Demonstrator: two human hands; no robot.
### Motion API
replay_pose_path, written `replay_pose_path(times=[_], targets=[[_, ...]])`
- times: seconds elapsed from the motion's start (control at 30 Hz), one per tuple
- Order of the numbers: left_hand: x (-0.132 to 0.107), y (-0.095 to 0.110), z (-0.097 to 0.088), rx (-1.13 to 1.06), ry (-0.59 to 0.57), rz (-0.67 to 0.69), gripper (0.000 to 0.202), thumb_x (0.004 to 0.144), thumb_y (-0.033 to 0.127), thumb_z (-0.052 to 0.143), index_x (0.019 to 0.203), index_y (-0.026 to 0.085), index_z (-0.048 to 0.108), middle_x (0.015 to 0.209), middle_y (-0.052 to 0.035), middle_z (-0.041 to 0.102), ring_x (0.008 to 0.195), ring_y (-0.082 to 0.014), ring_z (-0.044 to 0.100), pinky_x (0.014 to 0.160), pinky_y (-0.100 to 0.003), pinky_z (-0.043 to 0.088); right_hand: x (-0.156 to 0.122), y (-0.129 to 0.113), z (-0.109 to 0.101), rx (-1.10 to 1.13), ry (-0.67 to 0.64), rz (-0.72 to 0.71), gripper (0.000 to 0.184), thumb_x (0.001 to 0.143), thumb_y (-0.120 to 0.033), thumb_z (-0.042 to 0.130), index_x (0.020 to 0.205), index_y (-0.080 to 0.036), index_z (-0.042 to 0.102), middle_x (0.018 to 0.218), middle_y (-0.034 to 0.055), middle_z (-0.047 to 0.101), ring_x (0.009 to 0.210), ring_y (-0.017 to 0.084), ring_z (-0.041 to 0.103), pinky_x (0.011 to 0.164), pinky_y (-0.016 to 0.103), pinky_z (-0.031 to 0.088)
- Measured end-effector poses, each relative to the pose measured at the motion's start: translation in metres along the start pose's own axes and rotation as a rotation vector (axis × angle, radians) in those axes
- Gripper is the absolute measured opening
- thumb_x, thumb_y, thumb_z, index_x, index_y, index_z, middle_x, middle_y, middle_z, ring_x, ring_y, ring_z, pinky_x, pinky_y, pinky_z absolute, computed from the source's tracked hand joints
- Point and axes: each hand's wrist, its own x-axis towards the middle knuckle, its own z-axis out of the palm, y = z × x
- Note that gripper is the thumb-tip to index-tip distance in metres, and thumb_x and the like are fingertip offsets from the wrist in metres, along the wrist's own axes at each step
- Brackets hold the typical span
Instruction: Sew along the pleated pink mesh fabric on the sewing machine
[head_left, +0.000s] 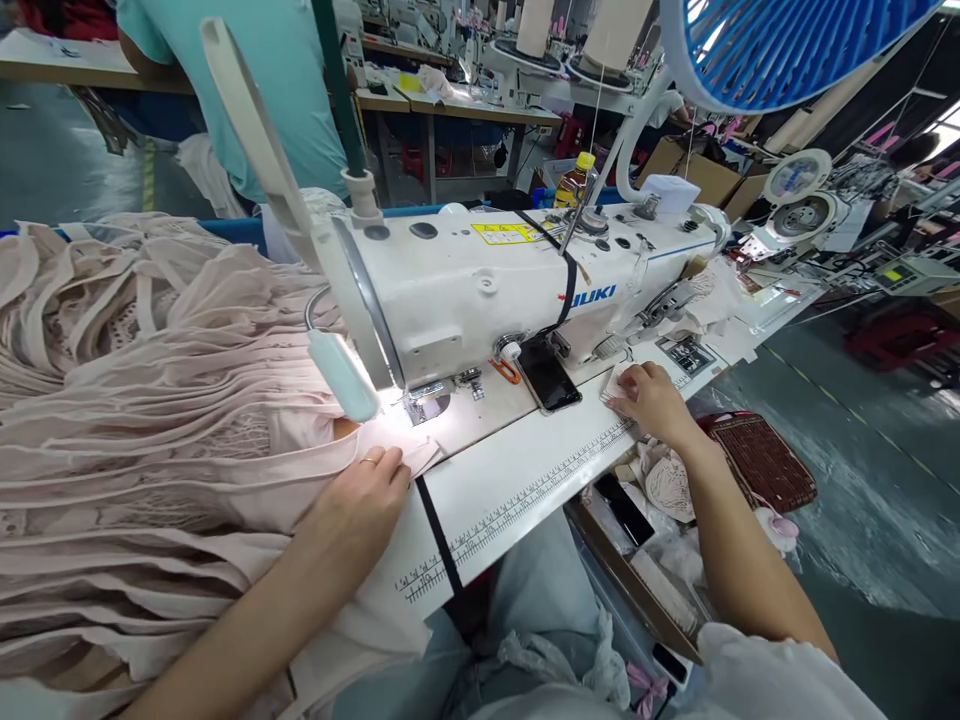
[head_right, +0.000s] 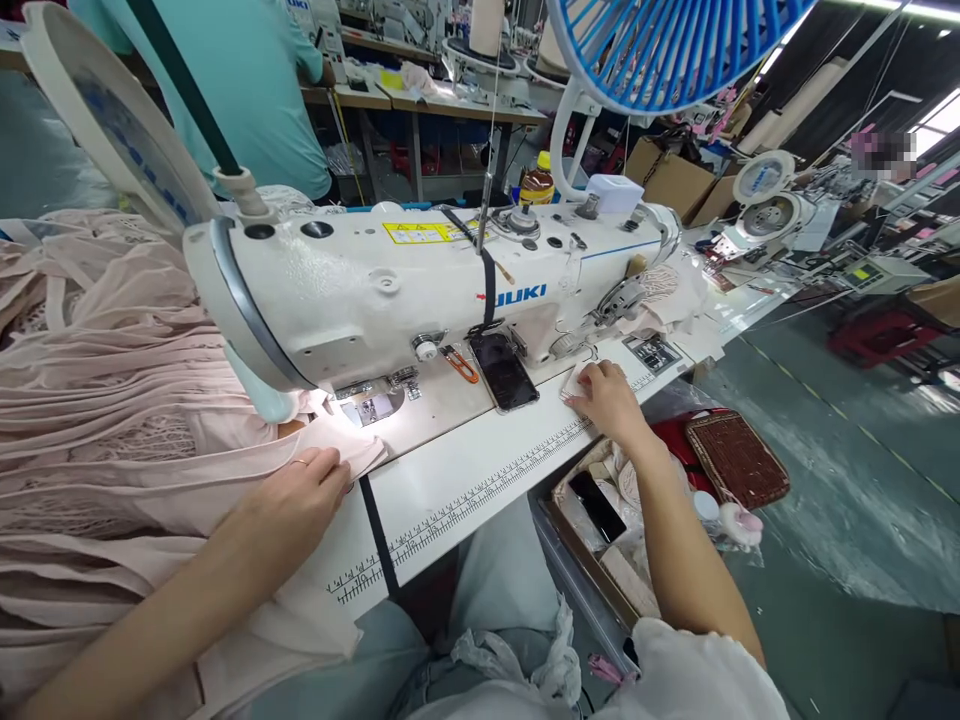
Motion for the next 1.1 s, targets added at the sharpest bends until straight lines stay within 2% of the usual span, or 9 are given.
replay_pose_path(times=[0.23, 0.43, 0.5, 0.57, 0.67, 0.73, 0.8, 0.93, 1.1], targets=[[-0.009, -0.014, 0.026, -0.301, 0.244, -0.056, 0.031, 0.101, 0.024, 0.039, 0.075, 0.019, 0.056, 0.078, -0.0025, 0.055, 0.072, -0.0169, 0.054, 0.054, -0.025, 0.039, 0.012, 0.028, 0.0, 0.203, -0.022, -0.07, 0.01, 0.084, -0.03, 0.066, 0.083, -0.02, 0.068, 0.092, 0.007, 0.068, 0.075, 0.02, 0.063, 0.072, 0.033, 0.048], [-0.009, -0.012, 0.024, -0.186, 0.317, -0.017, 0.027, 0.1, 0.017, 0.038, 0.082, 0.017, 0.058, 0.082, -0.0027, 0.057, 0.075, -0.016, 0.057, 0.06, -0.025, 0.045, -0.004, 0.0, -0.001, 0.075, 0.656, -0.007, 0.032, 0.094, -0.04, 0.054, 0.078, -0.019, 0.072, 0.074, 0.0101, 0.065, 0.079, 0.028, 0.062, 0.075, 0.041, 0.046], [-0.008, -0.008, 0.025, -0.13, 0.335, -0.028, 0.024, 0.096, 0.012, 0.039, 0.081, 0.017, 0.057, 0.08, -0.0026, 0.057, 0.074, -0.0166, 0.057, 0.061, -0.026, 0.045, -0.015, -0.025, -0.001, 0.225, 0.742, -0.047, 0.033, 0.096, -0.044, 0.053, 0.083, -0.02, 0.072, 0.068, 0.0064, 0.063, 0.071, 0.024, 0.061, 0.073, 0.039, 0.047], [-0.006, -0.003, 0.028, -0.063, 0.356, -0.055, 0.021, 0.091, 0.008, 0.041, 0.082, 0.017, 0.058, 0.079, -0.0031, 0.057, 0.075, -0.0185, 0.058, 0.062, -0.028, 0.046, -0.023, -0.057, 0.002, 0.522, 0.582, -0.159, 0.034, 0.099, -0.045, 0.049, 0.086, -0.021, 0.069, 0.064, 0.0025, 0.062, 0.064, 0.02, 0.059, 0.066, 0.034, 0.048], [-0.006, 0.001, 0.032, 0.008, 0.371, -0.128, 0.022, 0.089, 0.009, 0.043, 0.098, 0.015, 0.062, 0.084, -0.0061, 0.061, 0.08, -0.0209, 0.061, 0.06, -0.029, 0.047, -0.025, -0.107, 0.014, 0.851, 0.027, -0.462, 0.042, 0.1, -0.051, 0.043, 0.084, -0.021, 0.068, 0.076, 0.0032, 0.067, 0.075, 0.018, 0.064, 0.069, 0.031, 0.05], [-0.007, -0.001, 0.032, 0.038, 0.362, -0.174, 0.033, 0.09, 0.007, 0.041, 0.116, 0.013, 0.062, 0.09, -0.0087, 0.064, 0.084, -0.0219, 0.062, 0.058, -0.029, 0.047, -0.019, -0.135, 0.028, 0.876, -0.19, -0.508, 0.03, 0.094, -0.049, 0.058, 0.089, -0.021, 0.066, 0.081, 0.0015, 0.066, 0.075, 0.017, 0.062, 0.07, 0.029, 0.05], [-0.009, -0.006, 0.03, 0.085, 0.38, -0.17, 0.043, 0.091, 0.004, 0.04, 0.128, 0.014, 0.059, 0.101, -0.012, 0.067, 0.094, -0.0242, 0.064, 0.067, -0.031, 0.05, -0.008, -0.156, 0.044, 0.779, -0.234, -0.458, 0.018, 0.089, -0.037, 0.066, 0.094, -0.02, 0.065, 0.082, -0.0002, 0.065, 0.072, 0.015, 0.059, 0.068, 0.028, 0.048], [-0.014, -0.012, 0.029, 0.112, 0.356, 0.055, 0.051, 0.088, 0.0, 0.039, 0.133, 0.014, 0.06, 0.131, -0.0132, 0.066, 0.122, -0.0288, 0.059, 0.099, -0.042, 0.048, 0.015, -0.18, 0.066, 0.448, -0.072, -0.508, 0.014, 0.088, -0.018, 0.065, 0.101, -0.017, 0.065, 0.104, 0.0098, 0.067, 0.1, 0.025, 0.061, 0.087, 0.038, 0.048], [-0.034, -0.005, 0.032, 0.277, 0.145, -0.034, 0.056, 0.084, -0.002, 0.038, 0.134, 0.005, 0.061, 0.136, -0.0221, 0.063, 0.105, -0.0347, 0.067, 0.076, -0.044, 0.055, 0.011, -0.192, 0.057, 0.041, 0.014, -0.655, 0.022, 0.096, -0.023, 0.055, 0.113, -0.014, 0.065, 0.12, 0.0182, 0.063, 0.122, 0.033, 0.051, 0.098, 0.047, 0.044]])
